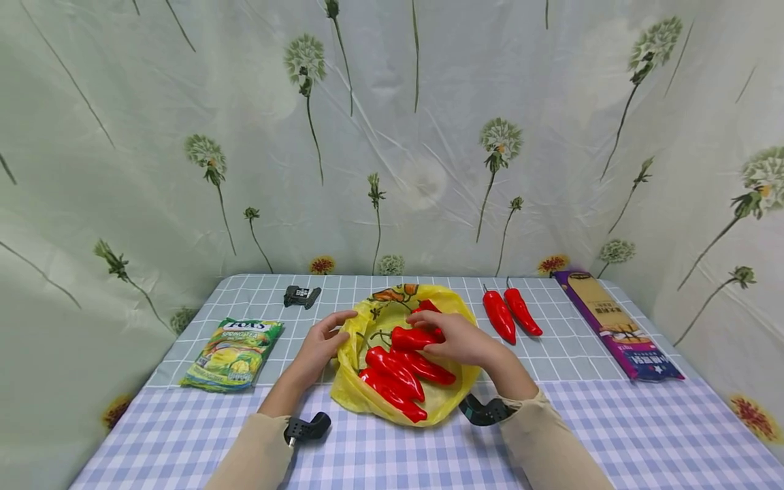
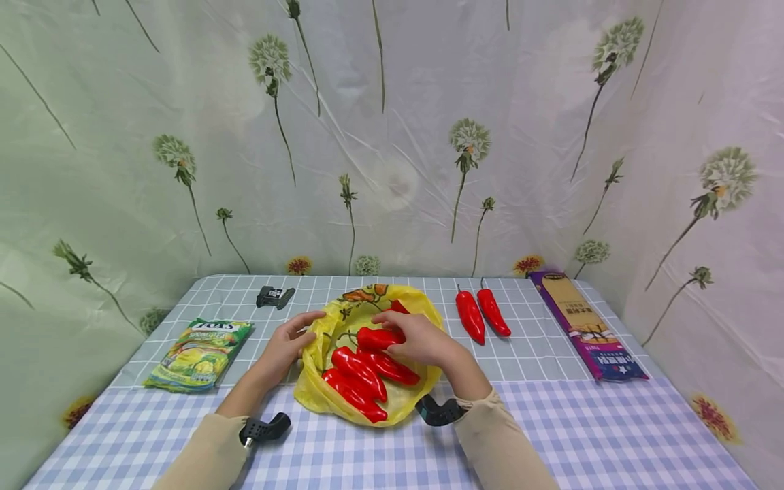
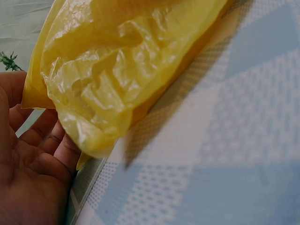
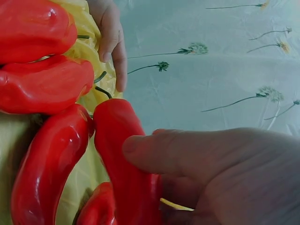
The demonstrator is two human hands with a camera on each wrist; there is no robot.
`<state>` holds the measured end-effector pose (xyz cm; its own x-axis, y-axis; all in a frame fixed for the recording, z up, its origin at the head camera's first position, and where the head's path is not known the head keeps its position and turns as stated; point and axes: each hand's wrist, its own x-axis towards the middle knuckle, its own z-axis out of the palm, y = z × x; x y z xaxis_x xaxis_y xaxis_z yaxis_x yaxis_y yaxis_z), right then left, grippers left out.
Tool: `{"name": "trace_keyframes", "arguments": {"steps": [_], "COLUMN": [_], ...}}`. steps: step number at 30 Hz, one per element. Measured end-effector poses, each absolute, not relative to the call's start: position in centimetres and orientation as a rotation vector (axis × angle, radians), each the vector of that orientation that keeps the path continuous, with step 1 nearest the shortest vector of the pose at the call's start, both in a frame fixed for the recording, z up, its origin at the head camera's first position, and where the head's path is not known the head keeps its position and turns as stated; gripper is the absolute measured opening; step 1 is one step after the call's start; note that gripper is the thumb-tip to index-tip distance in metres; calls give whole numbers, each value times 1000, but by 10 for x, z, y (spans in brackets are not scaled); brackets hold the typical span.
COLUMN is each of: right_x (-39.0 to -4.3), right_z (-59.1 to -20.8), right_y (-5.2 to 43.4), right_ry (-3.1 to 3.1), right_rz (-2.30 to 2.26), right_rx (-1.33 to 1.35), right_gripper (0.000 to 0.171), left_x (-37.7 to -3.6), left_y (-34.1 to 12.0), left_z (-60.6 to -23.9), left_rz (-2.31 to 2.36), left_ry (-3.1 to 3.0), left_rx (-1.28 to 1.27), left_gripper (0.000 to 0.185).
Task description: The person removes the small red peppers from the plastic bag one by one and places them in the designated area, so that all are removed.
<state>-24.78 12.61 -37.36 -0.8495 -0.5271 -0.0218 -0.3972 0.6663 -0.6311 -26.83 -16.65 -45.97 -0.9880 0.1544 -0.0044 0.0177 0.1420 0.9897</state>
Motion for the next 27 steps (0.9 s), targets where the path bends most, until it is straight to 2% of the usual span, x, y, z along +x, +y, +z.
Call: {"name": "trace_keyframes", "arguments": {"steps": [6,13,27], "right_x": [-247,-248,-240], "right_z": [-376,-372,-347], "right_y": [127,130,141], "right_ry": [2652,2656,2663], "right_rz": [-893,-910,-1057], "right_rx": [-722,-766,-909], "right_gripper": [50,57,88], "left_x": [-268,-268,-267], "left_y": [-166,-166,-166], "left_z": [-461,-461,-459], "left_rz": [1994,1996,1978], "left_ry": [2293,2301,2313], "left_rx": [175,193,172], "left_gripper": [44,45,44]}}
